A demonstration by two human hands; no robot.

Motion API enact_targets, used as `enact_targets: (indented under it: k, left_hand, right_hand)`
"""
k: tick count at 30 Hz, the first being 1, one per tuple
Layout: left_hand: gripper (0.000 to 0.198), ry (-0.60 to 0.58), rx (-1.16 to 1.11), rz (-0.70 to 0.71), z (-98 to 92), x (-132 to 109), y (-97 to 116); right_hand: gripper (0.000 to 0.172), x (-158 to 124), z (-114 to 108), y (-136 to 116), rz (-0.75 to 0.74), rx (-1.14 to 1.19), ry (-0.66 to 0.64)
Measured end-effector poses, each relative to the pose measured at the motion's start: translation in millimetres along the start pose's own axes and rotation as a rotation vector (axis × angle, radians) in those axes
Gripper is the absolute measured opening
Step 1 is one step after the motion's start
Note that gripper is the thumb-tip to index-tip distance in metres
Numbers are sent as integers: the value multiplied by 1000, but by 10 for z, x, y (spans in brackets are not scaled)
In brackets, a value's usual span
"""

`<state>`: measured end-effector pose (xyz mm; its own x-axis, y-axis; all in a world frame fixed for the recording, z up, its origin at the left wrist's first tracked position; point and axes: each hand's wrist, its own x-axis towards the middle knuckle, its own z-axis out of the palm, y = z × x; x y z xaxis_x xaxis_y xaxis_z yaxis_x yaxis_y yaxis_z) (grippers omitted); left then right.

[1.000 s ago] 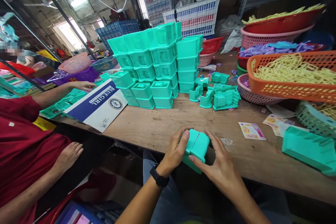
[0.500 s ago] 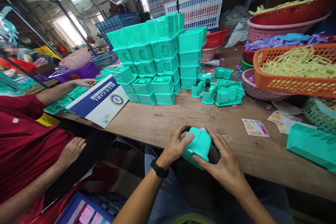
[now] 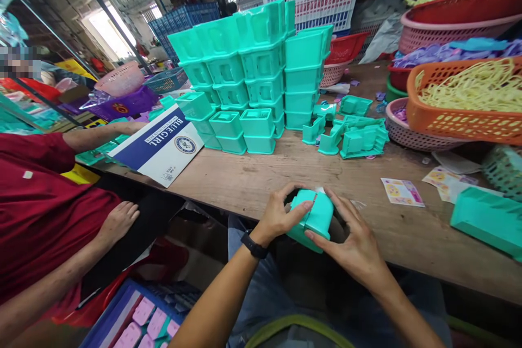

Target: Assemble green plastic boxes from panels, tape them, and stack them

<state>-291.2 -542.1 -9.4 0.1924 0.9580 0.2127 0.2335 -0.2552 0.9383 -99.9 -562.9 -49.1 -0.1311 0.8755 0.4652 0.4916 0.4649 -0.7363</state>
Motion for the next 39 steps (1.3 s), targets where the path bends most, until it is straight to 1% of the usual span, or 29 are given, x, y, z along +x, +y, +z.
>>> enact_targets:
  k: [2,4,5,6,8,12,14,17,22,26,28,34,39]
  left_hand:
    - [69,-163,-29,-34,-92,15,30]
    - [91,-329,-28,-54,-197,48,63]
    - [95,-382,-4,-49,-245,69,77]
    - [95,-412,29,-37,-286,91,85]
    - [92,-440,92,3,-340,129,83]
    - [93,-452,140,67,-355,144,16]
    - [92,-444,132,93,-346,129,-19]
    - [89,-425,107,109,-338,109,-47]
    - [90,-401,84,71,-330,102,-40]
    - [94,-394,96,48,-323,100,-18]
    - [92,-399,94,55,-320,101,-6]
    - [87,-416,99,95,-317,111,1]
    - [85,-417,97,105,-312,110,-11]
  right_hand:
    - [77,3,-13,10,-5,5,0]
    - [79,18,-30,25,-5,9,-35]
    - [81,26,-40,32,-2,7,-54]
    - [84,33,-50,36,5,-2,-68]
    - [85,38,-68,37,12,-32,-71]
    - [75,25,-112,10,-41,-52,-103]
    - [73,23,-139,-5,-80,-35,-134]
    - [75,25,-167,-14,-116,-20,-164]
    - [79,11,-178,22,-112,-42,-145]
    - [92,1,-194,74,-65,-25,-198]
    - [98,-4,-198,94,-66,-11,-200]
    - [95,-14,-181,80,-162,-3,-141]
    - [95,-12,-142,61,-118,4,-124]
